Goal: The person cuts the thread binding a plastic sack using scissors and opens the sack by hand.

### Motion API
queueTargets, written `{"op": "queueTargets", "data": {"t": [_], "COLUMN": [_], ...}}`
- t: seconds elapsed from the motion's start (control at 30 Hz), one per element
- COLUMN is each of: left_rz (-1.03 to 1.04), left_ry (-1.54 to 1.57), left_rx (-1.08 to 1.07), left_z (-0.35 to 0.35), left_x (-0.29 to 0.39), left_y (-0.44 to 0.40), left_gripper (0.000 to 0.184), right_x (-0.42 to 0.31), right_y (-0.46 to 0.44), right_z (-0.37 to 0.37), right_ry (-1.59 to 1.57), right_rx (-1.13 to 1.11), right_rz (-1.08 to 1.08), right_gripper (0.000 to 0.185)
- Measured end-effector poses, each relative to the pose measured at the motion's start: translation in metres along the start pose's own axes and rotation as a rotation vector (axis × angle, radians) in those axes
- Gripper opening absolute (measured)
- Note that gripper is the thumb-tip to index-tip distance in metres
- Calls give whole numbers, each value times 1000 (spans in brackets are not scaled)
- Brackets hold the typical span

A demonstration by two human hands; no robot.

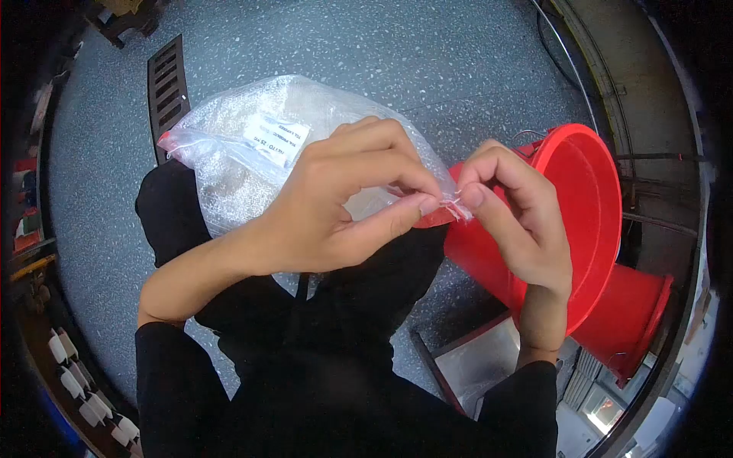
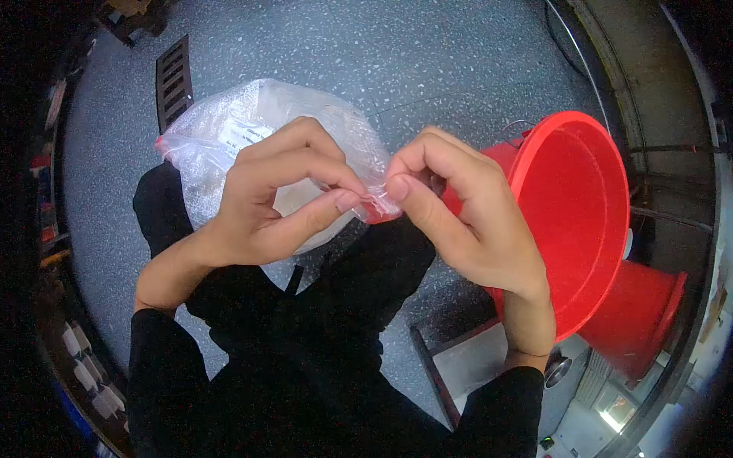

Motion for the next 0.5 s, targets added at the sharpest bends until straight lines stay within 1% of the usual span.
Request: {"op": "queueTargets", "data": {"t": [0.03, 0.1, 0.2, 0.3, 0.33, 0.4, 0.5], "left_rz": [7, 20, -39, 14, 37, 84, 252], "left_ry": [-8, -24, 31, 9, -44, -151, -348], "left_rx": [-4, -11, -15, -22, -27, -39, -21], "left_z": [-1, -2, -1, -2, -2, -2, 3], "left_x": [0, 1, 0, 0, 2, 8, 6], "left_y": [-1, -1, 0, -2, -3, -5, 0], "left_gripper": [12, 11, 11, 11, 13, 16, 23], "right_x": [1, -3, -2, -1, -2, -5, -11], "right_y": [0, 1, 2, 3, 2, 2, 1], "right_z": [0, 1, 0, -1, -1, -3, -3], "right_ry": [1, -14, -27, -31, -32, -9, -31], "right_rx": [9, 18, 36, 47, 48, 33, -55], "right_rz": [-20, 14, 63, 68, 63, -17, -140], "right_gripper": [8, 9, 10, 9, 8, 8, 8]}}
Point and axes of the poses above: each hand's wrist, its own y-axis away from the middle knuckle, its own z-axis out of the palm, x = y × z, the point moved 2 cm from there along -y, towards the middle knuckle, and after that the axes turned 10 degrees about z, right-handed, at the moved point
